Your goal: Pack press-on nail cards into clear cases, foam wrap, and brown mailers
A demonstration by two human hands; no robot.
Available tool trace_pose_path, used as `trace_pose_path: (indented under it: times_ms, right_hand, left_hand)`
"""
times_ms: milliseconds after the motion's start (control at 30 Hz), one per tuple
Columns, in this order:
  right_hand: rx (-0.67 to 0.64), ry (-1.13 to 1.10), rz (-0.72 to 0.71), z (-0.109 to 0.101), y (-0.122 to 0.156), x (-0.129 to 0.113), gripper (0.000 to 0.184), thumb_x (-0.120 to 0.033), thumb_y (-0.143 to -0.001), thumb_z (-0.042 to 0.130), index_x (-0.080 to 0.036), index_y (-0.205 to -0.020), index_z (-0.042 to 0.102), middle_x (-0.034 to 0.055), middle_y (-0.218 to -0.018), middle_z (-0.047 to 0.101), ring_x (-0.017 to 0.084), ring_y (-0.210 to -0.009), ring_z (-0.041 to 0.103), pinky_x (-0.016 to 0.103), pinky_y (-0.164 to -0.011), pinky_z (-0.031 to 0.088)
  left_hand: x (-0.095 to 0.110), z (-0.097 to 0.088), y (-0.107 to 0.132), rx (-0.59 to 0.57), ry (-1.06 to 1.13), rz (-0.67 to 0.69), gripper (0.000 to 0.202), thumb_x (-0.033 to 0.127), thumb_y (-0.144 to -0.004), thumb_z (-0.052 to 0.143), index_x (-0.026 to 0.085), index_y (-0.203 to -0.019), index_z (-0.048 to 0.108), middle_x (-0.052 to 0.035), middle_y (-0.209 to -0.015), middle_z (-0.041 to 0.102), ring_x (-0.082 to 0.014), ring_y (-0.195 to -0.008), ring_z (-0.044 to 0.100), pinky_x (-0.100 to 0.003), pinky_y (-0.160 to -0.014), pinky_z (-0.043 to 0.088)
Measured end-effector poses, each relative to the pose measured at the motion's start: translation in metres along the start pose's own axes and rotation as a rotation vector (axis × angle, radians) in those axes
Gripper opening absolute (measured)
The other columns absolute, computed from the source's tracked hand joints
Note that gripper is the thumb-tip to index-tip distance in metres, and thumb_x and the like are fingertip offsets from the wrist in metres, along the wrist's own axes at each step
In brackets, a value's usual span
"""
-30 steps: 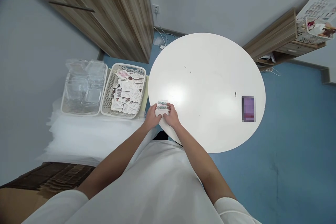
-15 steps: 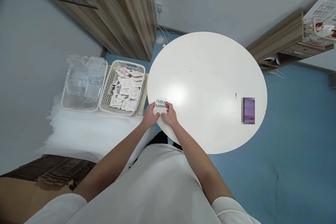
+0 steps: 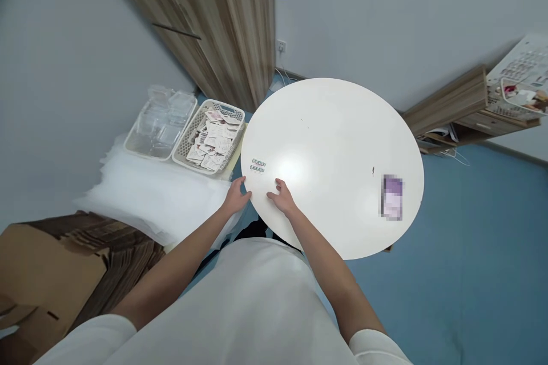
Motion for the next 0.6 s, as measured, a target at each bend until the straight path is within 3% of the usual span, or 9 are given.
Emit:
trace_pose_path:
  times_ms: [200,333,467,600]
  right_hand:
    - [-0.061,0.039,0.037,-0.002,0.017,-0.003,0.051,-0.032,-0.069,0.057,-0.022,-0.117,0.045,0.0100,-0.130,0.042,0.024,-0.116,0.043,0.040,-0.089,0.041]
    - [-0.157,0.123,-0.002,0.018,0.025,-0.020,0.043,-0.033,-0.069,0.055,-0.022,-0.111,0.050,0.0100,-0.121,0.050,0.020,-0.099,0.055,0.037,-0.081,0.045]
    - [-0.328,0.157,-0.106,0.068,0.018,-0.057,0.035,-0.034,-0.070,0.054,-0.021,-0.103,0.054,0.0072,-0.102,0.058,0.016,-0.084,0.059,0.033,-0.073,0.047]
    - [-0.393,0.151,-0.194,0.128,0.003,-0.107,0.037,-0.033,-0.069,0.055,-0.019,-0.103,0.053,0.0059,-0.099,0.059,0.015,-0.080,0.058,0.030,-0.069,0.045]
  left_hand:
    - [-0.019,-0.010,0.042,-0.024,0.022,-0.053,0.045,0.031,-0.074,0.050,0.019,-0.116,0.046,-0.0100,-0.119,0.051,-0.0218,-0.106,0.050,-0.034,-0.083,0.044]
    - [-0.024,-0.029,0.064,-0.108,0.036,-0.031,0.043,0.035,-0.074,0.051,0.019,-0.114,0.048,-0.0085,-0.110,0.057,-0.0190,-0.092,0.058,-0.032,-0.076,0.047]
    - [-0.023,-0.079,0.078,-0.046,0.003,0.048,0.044,0.035,-0.076,0.048,0.019,-0.116,0.047,-0.0090,-0.111,0.056,-0.0190,-0.091,0.058,-0.033,-0.075,0.047]
    - [-0.032,-0.139,0.082,0.054,-0.017,0.063,0.045,0.036,-0.076,0.049,0.018,-0.117,0.046,-0.0094,-0.110,0.057,-0.0194,-0.091,0.058,-0.032,-0.072,0.047]
Point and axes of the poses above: each hand's wrist, its own y-axis away from the middle knuckle, its own z-axis out of the palm, x = y × z, the point moved 9 cm from there along -y, towards the middle knuckle
